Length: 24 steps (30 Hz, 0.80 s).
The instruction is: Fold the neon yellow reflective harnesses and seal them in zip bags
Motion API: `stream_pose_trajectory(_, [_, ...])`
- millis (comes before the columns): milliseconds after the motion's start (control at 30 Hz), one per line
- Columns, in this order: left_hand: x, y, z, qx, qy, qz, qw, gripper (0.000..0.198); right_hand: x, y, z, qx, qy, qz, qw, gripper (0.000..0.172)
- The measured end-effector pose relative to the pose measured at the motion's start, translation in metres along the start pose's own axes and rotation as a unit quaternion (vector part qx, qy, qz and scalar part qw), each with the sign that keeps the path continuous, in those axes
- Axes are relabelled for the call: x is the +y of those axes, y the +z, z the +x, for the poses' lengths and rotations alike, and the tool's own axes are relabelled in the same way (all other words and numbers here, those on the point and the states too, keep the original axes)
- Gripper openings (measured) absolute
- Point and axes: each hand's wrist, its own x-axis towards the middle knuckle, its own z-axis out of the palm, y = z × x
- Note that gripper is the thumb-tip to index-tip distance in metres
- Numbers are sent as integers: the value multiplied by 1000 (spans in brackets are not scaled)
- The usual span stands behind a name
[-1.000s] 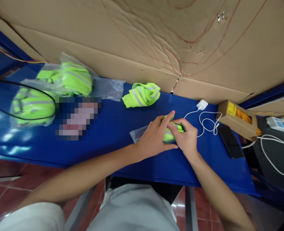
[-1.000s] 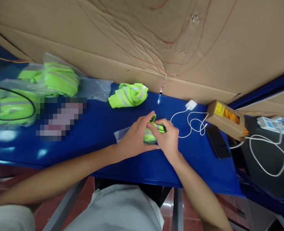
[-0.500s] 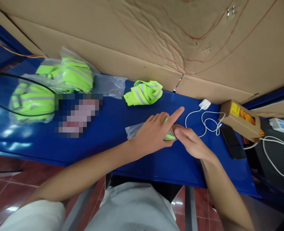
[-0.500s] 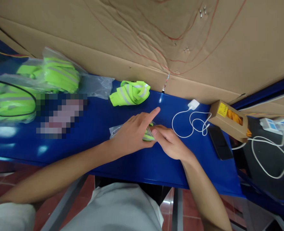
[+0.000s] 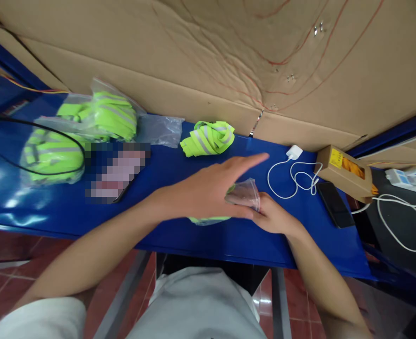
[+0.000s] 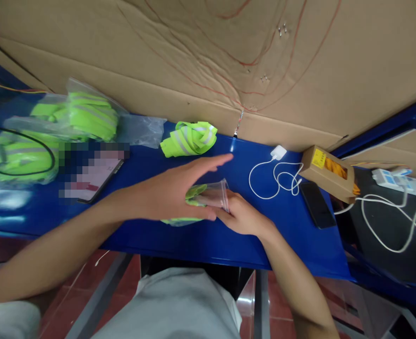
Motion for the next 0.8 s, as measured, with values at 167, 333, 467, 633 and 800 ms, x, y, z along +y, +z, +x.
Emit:
stream_pose_trajectory(167, [-40, -4, 8, -108, -89, -175, 975, 55, -4, 3, -1, 119, -61, -81, 988, 14])
stream_pose_trajectory(333, [-55, 1, 2, 34, -112, -372, 921, 39, 0, -10, -5, 238, 2, -156, 959, 11])
stream_pose_trajectory(467, [-56, -2, -4, 75, -122, -404, 904, 44, 7, -3, -3, 230, 48, -47, 971, 6])
stream_pose_trajectory(633, [-57, 4, -3, 116, -161, -414, 888, 46, 15, 7, 1, 323, 122, 145, 927, 36])
stream_pose_trajectory(800, [-57, 11, 0, 160, -148, -405, 888, 37, 23, 0, 4, 319, 220, 254, 886, 26])
